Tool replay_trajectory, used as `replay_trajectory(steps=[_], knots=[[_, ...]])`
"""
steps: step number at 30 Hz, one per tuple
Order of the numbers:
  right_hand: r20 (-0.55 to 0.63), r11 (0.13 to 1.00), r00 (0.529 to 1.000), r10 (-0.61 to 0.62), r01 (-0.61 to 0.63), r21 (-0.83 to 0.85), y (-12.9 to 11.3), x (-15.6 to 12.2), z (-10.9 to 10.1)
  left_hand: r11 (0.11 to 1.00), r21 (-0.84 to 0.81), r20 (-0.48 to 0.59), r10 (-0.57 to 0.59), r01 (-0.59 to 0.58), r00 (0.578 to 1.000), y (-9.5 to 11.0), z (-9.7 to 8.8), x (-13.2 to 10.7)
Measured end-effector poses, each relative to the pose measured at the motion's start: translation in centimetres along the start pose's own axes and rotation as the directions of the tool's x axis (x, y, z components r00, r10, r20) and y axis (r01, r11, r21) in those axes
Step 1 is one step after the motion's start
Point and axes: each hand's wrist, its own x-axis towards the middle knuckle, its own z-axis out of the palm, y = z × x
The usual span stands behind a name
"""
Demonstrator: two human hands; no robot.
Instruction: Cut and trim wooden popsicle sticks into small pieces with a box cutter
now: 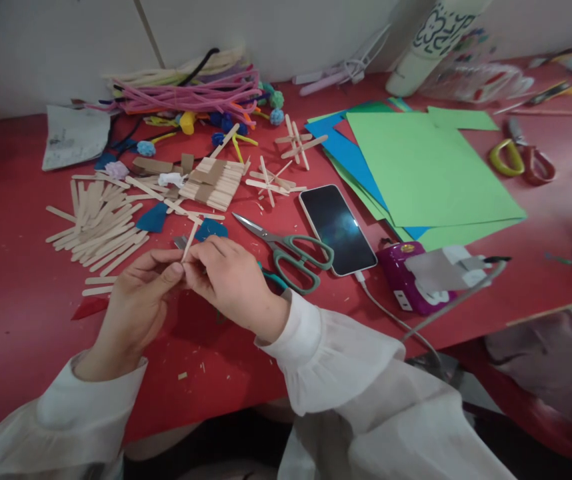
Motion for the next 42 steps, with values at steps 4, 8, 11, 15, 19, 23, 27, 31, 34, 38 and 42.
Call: replay_trajectory(steps=[4, 8, 11, 15, 19, 23, 27, 31, 34, 38, 42], knots=[[-0.054, 0.942, 0.98, 0.19, -0.167, 0.291, 0.1, 0.0, -0.7, 0.996, -0.059, 0.016, -0.064, 0.064, 0.998, 0.3, 0.0, 0.2], [-0.064, 0.896, 0.964, 0.258, -0.214, 0.388, 0.2, 0.1, -0.9, 0.977, -0.107, 0.104, -0.172, 0.183, 0.98, 0.7, 0.1, 0.1], [-0.058, 0.898, 0.969, 0.242, -0.201, 0.39, 0.2, 0.0, -0.7, 0.942, -0.136, 0.155, -0.286, 0.307, 0.946, 1.0, 0.0, 0.1], [0.017, 0.856, 0.959, 0.284, -0.262, 0.447, 0.3, 0.0, -0.4, 0.869, -0.199, 0.217, -0.411, 0.453, 0.885, 1.4, -0.2, 0.1], [0.09, 0.703, 0.931, 0.355, -0.328, 0.631, 0.6, 0.0, 0.1, 0.841, -0.223, 0.281, -0.428, 0.492, 0.859, 1.6, -0.4, 0.1], [0.131, 0.561, 0.905, 0.404, -0.358, 0.746, 0.9, 0.2, 0.5, 0.842, -0.155, 0.341, -0.445, 0.516, 0.828, 1.6, -0.5, 0.0], [0.14, 0.513, 0.884, 0.447, -0.381, 0.769, 0.8, 0.3, 0.3, 0.918, -0.057, 0.299, -0.36, 0.393, 0.884, 1.1, -0.5, -0.2], [0.098, 0.468, 0.853, 0.513, -0.374, 0.801, 0.7, 0.4, 0.1, 0.985, 0.003, 0.23, -0.167, 0.171, 0.959, 0.9, -0.4, -0.3], [0.102, 0.46, 0.854, 0.51, -0.37, 0.807, 0.7, 0.4, 0.2, 0.988, 0.038, 0.199, -0.152, 0.148, 0.968, 0.8, -0.2, -0.2], [0.099, 0.533, 0.862, 0.496, -0.393, 0.749, 0.5, 0.4, 0.3, 0.994, 0.058, 0.087, -0.093, 0.088, 0.992, 0.4, -0.1, 0.0], [-0.114, 0.847, 0.917, 0.383, -0.3, 0.438, 0.0, -0.1, 0.1, 0.988, 0.148, -0.06, 0.064, -0.055, 0.996, -0.1, -0.4, 0.2]])
